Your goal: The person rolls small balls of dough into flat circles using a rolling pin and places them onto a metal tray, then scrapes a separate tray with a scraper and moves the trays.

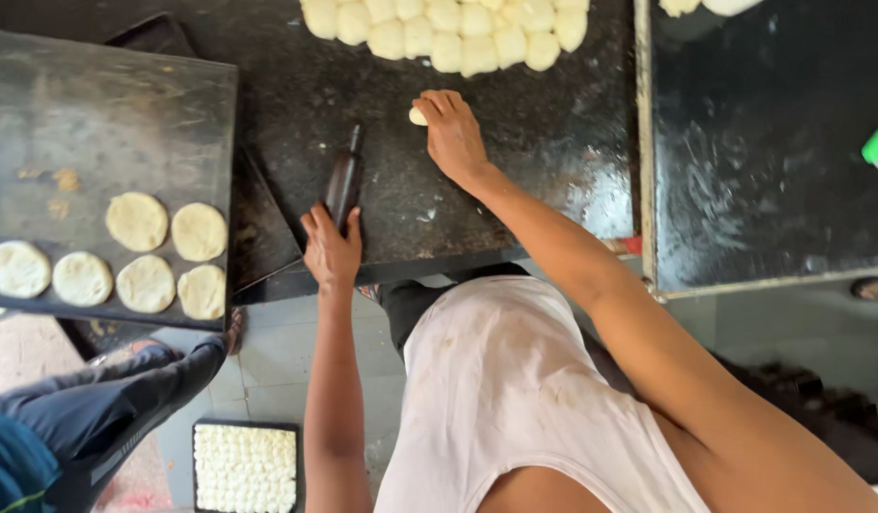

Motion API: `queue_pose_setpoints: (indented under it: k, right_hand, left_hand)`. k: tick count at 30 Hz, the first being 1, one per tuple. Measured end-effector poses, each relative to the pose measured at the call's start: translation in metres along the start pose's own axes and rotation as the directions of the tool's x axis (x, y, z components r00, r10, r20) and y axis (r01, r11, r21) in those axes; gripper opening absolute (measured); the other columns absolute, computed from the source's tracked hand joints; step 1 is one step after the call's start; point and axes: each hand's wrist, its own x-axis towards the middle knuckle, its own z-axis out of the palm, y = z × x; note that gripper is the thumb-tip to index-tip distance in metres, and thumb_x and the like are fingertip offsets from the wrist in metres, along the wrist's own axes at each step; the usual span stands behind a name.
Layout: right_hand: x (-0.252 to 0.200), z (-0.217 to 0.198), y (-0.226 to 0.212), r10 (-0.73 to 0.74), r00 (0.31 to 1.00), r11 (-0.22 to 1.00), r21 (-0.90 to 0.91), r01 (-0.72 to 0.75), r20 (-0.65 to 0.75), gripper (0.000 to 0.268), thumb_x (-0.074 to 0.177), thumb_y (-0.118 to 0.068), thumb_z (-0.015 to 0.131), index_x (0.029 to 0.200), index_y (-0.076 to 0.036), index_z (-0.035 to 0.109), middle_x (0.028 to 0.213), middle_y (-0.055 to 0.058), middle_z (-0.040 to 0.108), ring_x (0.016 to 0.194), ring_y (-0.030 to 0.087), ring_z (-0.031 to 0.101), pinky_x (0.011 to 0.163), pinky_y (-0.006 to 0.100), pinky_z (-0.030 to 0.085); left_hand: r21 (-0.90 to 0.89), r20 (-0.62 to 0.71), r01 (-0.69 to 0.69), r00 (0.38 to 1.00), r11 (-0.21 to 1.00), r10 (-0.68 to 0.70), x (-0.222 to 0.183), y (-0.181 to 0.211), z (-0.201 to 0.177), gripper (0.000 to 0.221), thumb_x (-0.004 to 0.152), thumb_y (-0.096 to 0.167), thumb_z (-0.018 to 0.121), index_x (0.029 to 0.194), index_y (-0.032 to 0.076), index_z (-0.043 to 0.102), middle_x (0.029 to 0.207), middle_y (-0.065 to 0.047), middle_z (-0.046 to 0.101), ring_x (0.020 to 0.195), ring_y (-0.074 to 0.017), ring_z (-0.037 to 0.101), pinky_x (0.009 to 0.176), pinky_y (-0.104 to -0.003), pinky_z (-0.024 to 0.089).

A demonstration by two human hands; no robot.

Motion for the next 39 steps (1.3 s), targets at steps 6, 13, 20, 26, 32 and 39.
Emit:
queue_pose_setpoints:
  k: [6,13,20,26,32,39]
  right_hand:
    - [-0.051,-0.001,-0.033,-0.308,0.951,0.95,0.037,0.31,-0.036,0.061,0.079,-0.001,0.063,0.138,0.013,0.059,0.147,0.029,0.049,0.141,0.046,0.04,0.115,0.052,0.035]
    - [0.008,0.021,-0.013,0.026,0.981,0.984,0.169,-0.059,0.191,0.04,0.101,0.006,0.051,0.136,-0.005,0.065,0.156,0.014,0.056,0.145,0.032,0.051,0.121,0.043,0.046]
    - [-0.037,0.004,-0.028,-0.53,0.79,0.834,0.018,0.552,0.31,0.066,0.094,-0.016,0.061,0.156,-0.004,0.039,0.166,0.019,0.032,0.155,0.033,0.028,0.128,0.048,0.021]
    - [-0.068,0.008,-0.045,-0.392,0.857,0.918,0.089,0.385,0.334,0.092,0.103,-0.055,0.058,0.155,0.015,0.028,0.163,0.033,0.029,0.156,0.045,0.022,0.129,0.054,0.019]
    - [-0.019,-0.026,-0.09,-0.207,0.83,0.902,-0.226,0.367,0.518,0.049,0.11,-0.042,0.047,0.135,-0.003,0.061,0.131,0.019,0.066,0.119,0.04,0.061,0.096,0.055,0.048]
    - [0.003,-0.021,-0.026,-0.166,0.982,0.928,0.323,0.185,-0.086,0.018,0.111,-0.013,0.057,0.126,-0.006,0.064,0.108,0.015,0.075,0.083,0.035,0.074,0.069,0.043,0.056]
  left_hand:
    - [-0.014,-0.098,0.002,0.995,1.0,-0.003,-0.005,0.004,0.002,0.059,0.099,0.05,0.067,0.131,0.003,0.052,0.117,-0.021,0.058,0.084,-0.0427,0.071,0.061,-0.051,0.059]
    - [-0.033,-0.148,0.001,0.989,0.999,-0.006,-0.006,0.003,0.007,0.059,0.1,0.049,0.068,0.13,0.002,0.051,0.113,-0.02,0.058,0.082,-0.041,0.071,0.058,-0.049,0.058]
    - [-0.003,-0.118,0.03,0.993,1.0,-0.03,-0.01,0.008,0.002,0.057,0.097,0.048,0.071,0.128,0.003,0.053,0.107,-0.018,0.059,0.079,-0.0381,0.07,0.056,-0.047,0.057]
    - [0.084,-0.255,-0.069,0.963,0.994,0.088,-0.022,0.019,0.002,0.054,0.095,0.04,0.073,0.127,0.001,0.055,0.103,-0.015,0.058,0.08,-0.0344,0.07,0.06,-0.043,0.057]
    - [0.047,-0.14,-0.183,0.972,0.982,0.188,0.04,0.015,-0.004,0.046,0.094,0.042,0.078,0.111,0.004,0.058,0.102,-0.015,0.063,0.078,-0.0333,0.071,0.059,-0.044,0.057]
    - [-0.006,0.186,-0.469,0.868,0.883,0.461,0.033,0.036,-0.016,0.066,0.086,0.065,0.074,0.105,0.003,0.063,0.093,-0.014,0.066,0.069,-0.0329,0.072,0.057,-0.044,0.059]
